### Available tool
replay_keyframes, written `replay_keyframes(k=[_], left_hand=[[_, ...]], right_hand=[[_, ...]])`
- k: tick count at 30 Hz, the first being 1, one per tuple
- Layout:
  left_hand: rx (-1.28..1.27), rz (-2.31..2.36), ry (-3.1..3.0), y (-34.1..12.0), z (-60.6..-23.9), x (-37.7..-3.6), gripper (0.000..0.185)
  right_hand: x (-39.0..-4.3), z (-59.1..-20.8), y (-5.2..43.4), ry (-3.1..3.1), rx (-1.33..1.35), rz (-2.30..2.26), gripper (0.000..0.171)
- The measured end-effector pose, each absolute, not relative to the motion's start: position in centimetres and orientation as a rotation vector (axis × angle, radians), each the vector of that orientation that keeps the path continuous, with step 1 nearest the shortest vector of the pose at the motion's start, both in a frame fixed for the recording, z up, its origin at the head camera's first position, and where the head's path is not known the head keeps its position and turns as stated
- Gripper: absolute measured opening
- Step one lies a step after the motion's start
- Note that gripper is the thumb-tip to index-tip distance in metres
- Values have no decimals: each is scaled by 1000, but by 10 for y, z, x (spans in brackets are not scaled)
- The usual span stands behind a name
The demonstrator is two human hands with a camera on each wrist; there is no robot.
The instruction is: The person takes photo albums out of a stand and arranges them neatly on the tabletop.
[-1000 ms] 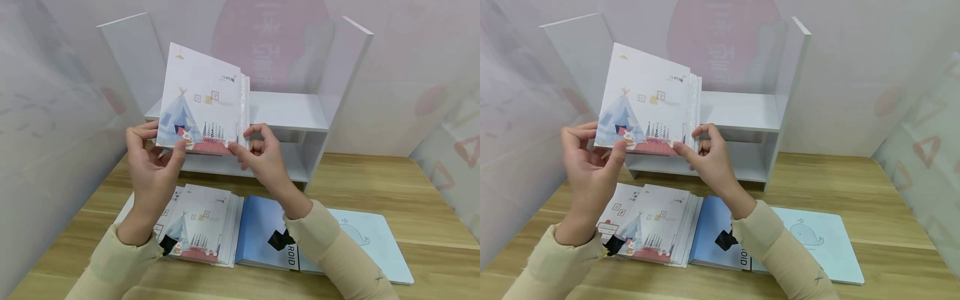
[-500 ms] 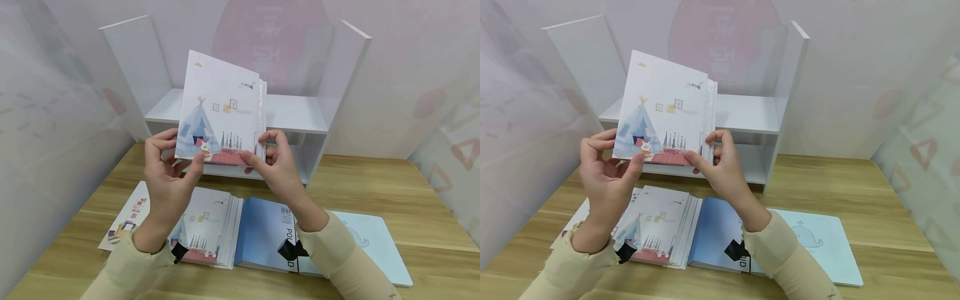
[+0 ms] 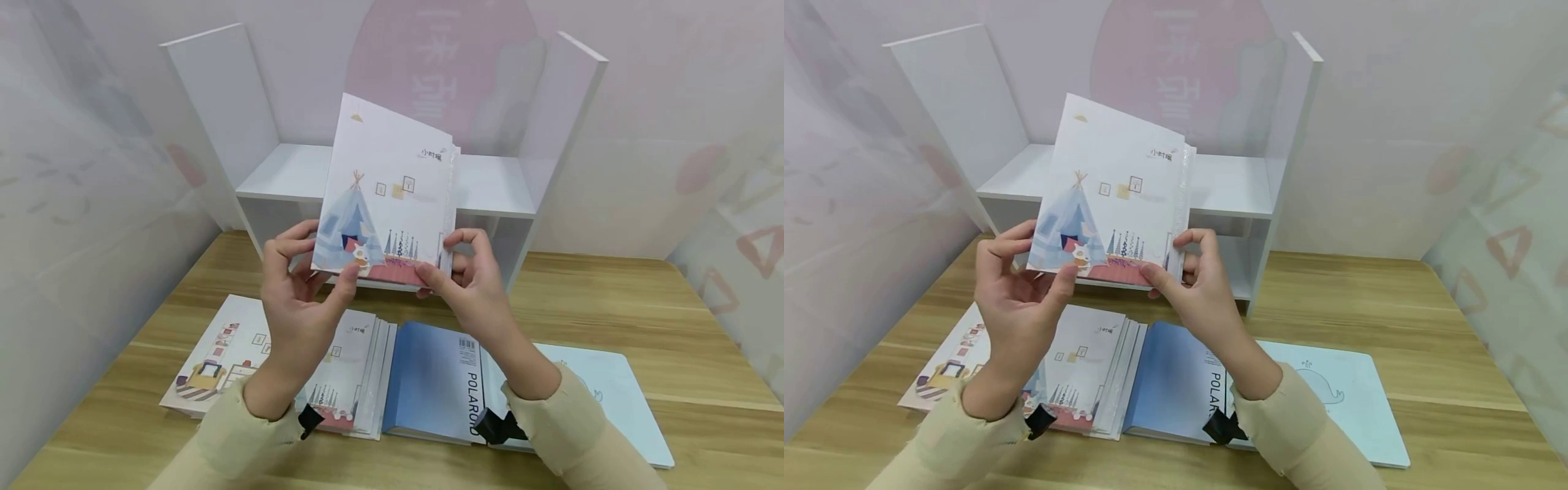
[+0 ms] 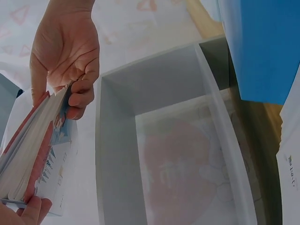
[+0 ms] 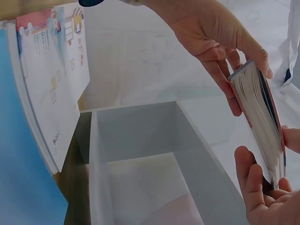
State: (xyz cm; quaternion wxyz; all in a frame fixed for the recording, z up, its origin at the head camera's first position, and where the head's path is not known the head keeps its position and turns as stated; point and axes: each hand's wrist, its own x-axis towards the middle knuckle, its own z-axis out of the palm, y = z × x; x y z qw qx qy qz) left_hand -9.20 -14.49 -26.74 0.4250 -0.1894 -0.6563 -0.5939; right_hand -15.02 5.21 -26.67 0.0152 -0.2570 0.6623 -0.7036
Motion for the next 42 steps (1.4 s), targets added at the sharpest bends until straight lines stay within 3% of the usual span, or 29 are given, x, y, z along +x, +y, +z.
replay_keyframes(k=[6,17,42], left_hand=[[-504,-1499,-1638,-139,-273,-93,41],[-516,-1518,-1667,-132,-280,-91,40],[-729,-1471,-1544,-113,-301,-92,55]], right_hand=[[-144,-269,60,2085,-695,-2177,45],[-134,-270,70,2152,-534,-2133,75],[-120,-277,104,2058,-644,-2164,73]])
